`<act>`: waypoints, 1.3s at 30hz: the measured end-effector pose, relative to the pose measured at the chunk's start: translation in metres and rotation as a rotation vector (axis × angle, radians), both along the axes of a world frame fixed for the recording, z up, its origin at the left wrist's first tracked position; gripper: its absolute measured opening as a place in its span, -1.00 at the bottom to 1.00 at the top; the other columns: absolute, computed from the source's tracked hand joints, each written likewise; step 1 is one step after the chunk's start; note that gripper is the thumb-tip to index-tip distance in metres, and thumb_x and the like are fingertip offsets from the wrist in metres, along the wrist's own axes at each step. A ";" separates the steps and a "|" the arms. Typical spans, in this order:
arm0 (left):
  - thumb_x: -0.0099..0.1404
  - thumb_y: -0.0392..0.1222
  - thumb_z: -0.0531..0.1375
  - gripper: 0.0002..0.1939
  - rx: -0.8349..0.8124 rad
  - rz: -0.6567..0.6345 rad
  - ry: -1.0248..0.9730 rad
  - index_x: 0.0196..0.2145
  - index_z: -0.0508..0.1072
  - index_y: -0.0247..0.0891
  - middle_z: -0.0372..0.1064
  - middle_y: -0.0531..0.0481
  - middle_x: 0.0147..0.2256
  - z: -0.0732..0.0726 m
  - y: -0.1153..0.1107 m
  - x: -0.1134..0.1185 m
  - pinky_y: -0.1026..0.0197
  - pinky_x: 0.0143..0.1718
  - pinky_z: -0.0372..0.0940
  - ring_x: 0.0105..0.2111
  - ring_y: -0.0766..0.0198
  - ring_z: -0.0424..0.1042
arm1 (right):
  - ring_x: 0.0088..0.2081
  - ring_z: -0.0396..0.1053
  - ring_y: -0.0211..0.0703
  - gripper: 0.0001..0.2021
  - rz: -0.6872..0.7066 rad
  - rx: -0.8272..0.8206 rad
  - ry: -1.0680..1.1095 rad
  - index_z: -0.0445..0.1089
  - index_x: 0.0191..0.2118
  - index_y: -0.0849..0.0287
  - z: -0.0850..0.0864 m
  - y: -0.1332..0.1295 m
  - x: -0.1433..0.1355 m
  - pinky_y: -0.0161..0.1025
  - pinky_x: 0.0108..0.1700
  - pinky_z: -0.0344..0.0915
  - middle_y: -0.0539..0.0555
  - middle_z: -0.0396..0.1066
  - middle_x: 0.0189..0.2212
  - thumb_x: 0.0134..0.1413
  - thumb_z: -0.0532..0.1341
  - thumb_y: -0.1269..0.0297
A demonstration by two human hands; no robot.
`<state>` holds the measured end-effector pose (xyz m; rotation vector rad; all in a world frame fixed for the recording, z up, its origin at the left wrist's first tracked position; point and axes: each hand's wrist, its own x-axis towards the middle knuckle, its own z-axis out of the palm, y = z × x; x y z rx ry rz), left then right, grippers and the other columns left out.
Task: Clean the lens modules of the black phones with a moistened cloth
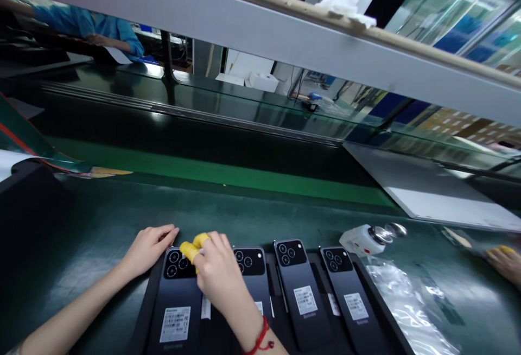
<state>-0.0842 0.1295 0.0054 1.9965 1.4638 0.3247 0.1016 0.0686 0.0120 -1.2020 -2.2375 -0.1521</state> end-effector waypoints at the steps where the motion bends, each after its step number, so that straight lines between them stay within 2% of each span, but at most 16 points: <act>1: 0.22 0.05 -0.20 -0.63 -0.001 -0.001 0.000 -0.61 0.05 -0.20 0.08 0.05 -0.62 0.000 0.000 0.000 0.22 -0.42 -0.10 -0.56 0.23 0.14 | -0.32 0.14 -0.05 -0.58 0.019 -0.004 -0.019 0.48 -0.23 0.25 0.000 0.000 -0.001 -0.20 -0.35 0.16 0.14 0.31 -0.39 -0.20 0.07 0.73; 4: 0.22 0.05 -0.20 -0.63 -0.005 -0.004 0.000 -0.61 0.06 -0.21 0.10 0.04 -0.62 0.000 0.000 -0.001 0.22 -0.41 -0.10 -0.54 0.23 0.16 | -0.32 0.15 -0.07 -0.58 0.052 -0.061 -0.065 0.49 -0.26 0.23 0.003 0.003 0.008 -0.21 -0.35 0.18 0.12 0.33 -0.38 -0.21 0.08 0.74; 7: 0.23 0.05 -0.20 -0.62 -0.006 -0.004 -0.005 -0.61 0.07 -0.21 0.12 0.04 -0.61 -0.001 0.001 -0.001 0.22 -0.41 -0.10 -0.53 0.22 0.18 | -0.32 0.16 -0.08 -0.54 0.017 -0.098 -0.041 0.50 -0.24 0.21 0.002 0.003 0.019 -0.22 -0.34 0.21 0.12 0.33 -0.37 -0.23 0.07 0.76; 14: 0.21 0.06 -0.20 -0.63 -0.004 0.005 0.000 -0.61 0.04 -0.21 0.08 0.05 -0.62 0.000 0.001 0.001 0.23 -0.43 -0.10 -0.55 0.24 0.14 | -0.35 0.14 -0.08 -0.62 0.044 -0.056 -0.057 0.48 -0.23 0.27 -0.002 0.000 -0.011 -0.23 -0.37 0.21 0.14 0.31 -0.39 -0.21 0.13 0.71; 17: 0.21 0.06 -0.20 -0.63 -0.007 0.002 0.003 -0.61 0.05 -0.21 0.09 0.05 -0.62 0.002 0.001 0.000 0.23 -0.42 -0.09 -0.55 0.24 0.15 | -0.33 0.16 -0.09 -0.60 0.043 -0.098 -0.091 0.48 -0.25 0.21 0.003 0.003 0.004 -0.23 -0.35 0.19 0.11 0.33 -0.36 -0.20 0.13 0.73; 21: 0.22 0.05 -0.21 -0.62 -0.015 -0.002 0.002 -0.61 0.07 -0.21 0.12 0.04 -0.61 0.003 0.000 0.000 0.23 -0.42 -0.10 -0.53 0.23 0.19 | -0.33 0.16 -0.07 -0.62 -0.039 -0.059 -0.072 0.48 -0.32 0.17 0.005 0.002 0.033 -0.20 -0.35 0.13 0.10 0.31 -0.41 -0.15 0.08 0.73; 23: 0.22 0.05 -0.21 -0.62 -0.018 -0.002 0.003 -0.61 0.07 -0.21 0.12 0.04 -0.61 0.003 0.000 0.001 0.23 -0.42 -0.10 -0.53 0.22 0.20 | -0.32 0.16 -0.08 -0.62 -0.067 -0.033 0.040 0.47 -0.24 0.17 0.002 0.000 0.032 -0.20 -0.34 0.12 0.11 0.31 -0.39 -0.08 0.07 0.70; 26: 0.21 0.06 -0.20 -0.63 -0.016 0.000 0.009 -0.61 0.06 -0.21 0.09 0.05 -0.62 0.002 0.000 0.001 0.23 -0.42 -0.10 -0.54 0.23 0.17 | -0.29 0.17 -0.10 -0.58 -0.041 -0.028 0.132 0.42 -0.09 0.15 -0.004 -0.002 0.013 -0.22 -0.31 0.13 0.11 0.33 -0.32 -0.01 0.07 0.68; 29: 0.21 0.06 -0.21 -0.62 -0.015 -0.003 0.012 -0.61 0.07 -0.21 0.10 0.05 -0.62 0.002 0.001 0.001 0.23 -0.41 -0.09 -0.54 0.23 0.17 | -0.31 0.17 -0.09 -0.63 -0.026 -0.045 0.012 0.47 -0.22 0.13 -0.006 0.003 0.002 -0.21 -0.32 0.13 0.10 0.34 -0.35 -0.04 0.10 0.68; 34: 0.22 0.06 -0.21 -0.62 -0.019 -0.005 0.011 -0.61 0.08 -0.21 0.12 0.04 -0.61 0.002 0.001 0.001 0.23 -0.41 -0.09 -0.53 0.23 0.19 | -0.29 0.18 -0.05 -0.70 -0.123 -0.063 -0.139 0.45 -0.54 0.18 -0.005 0.008 0.025 -0.17 -0.27 0.13 0.11 0.31 -0.48 -0.14 0.12 0.72; 36: 0.22 0.06 -0.21 -0.62 -0.017 -0.005 0.010 -0.61 0.07 -0.21 0.12 0.04 -0.61 0.001 0.001 0.001 0.23 -0.41 -0.09 -0.53 0.23 0.19 | -0.29 0.17 -0.04 -0.67 -0.145 -0.046 -0.090 0.48 -0.48 0.18 -0.007 0.006 0.029 -0.16 -0.25 0.14 0.12 0.30 -0.47 -0.15 0.09 0.73; 39: 0.22 0.06 -0.21 -0.62 -0.014 -0.006 0.011 -0.61 0.07 -0.21 0.11 0.05 -0.61 0.001 0.002 0.001 0.23 -0.41 -0.08 -0.54 0.23 0.18 | -0.27 0.16 -0.05 -0.58 -0.119 -0.015 0.042 0.47 -0.17 0.17 -0.007 0.001 0.019 -0.17 -0.26 0.14 0.14 0.32 -0.36 -0.09 0.06 0.70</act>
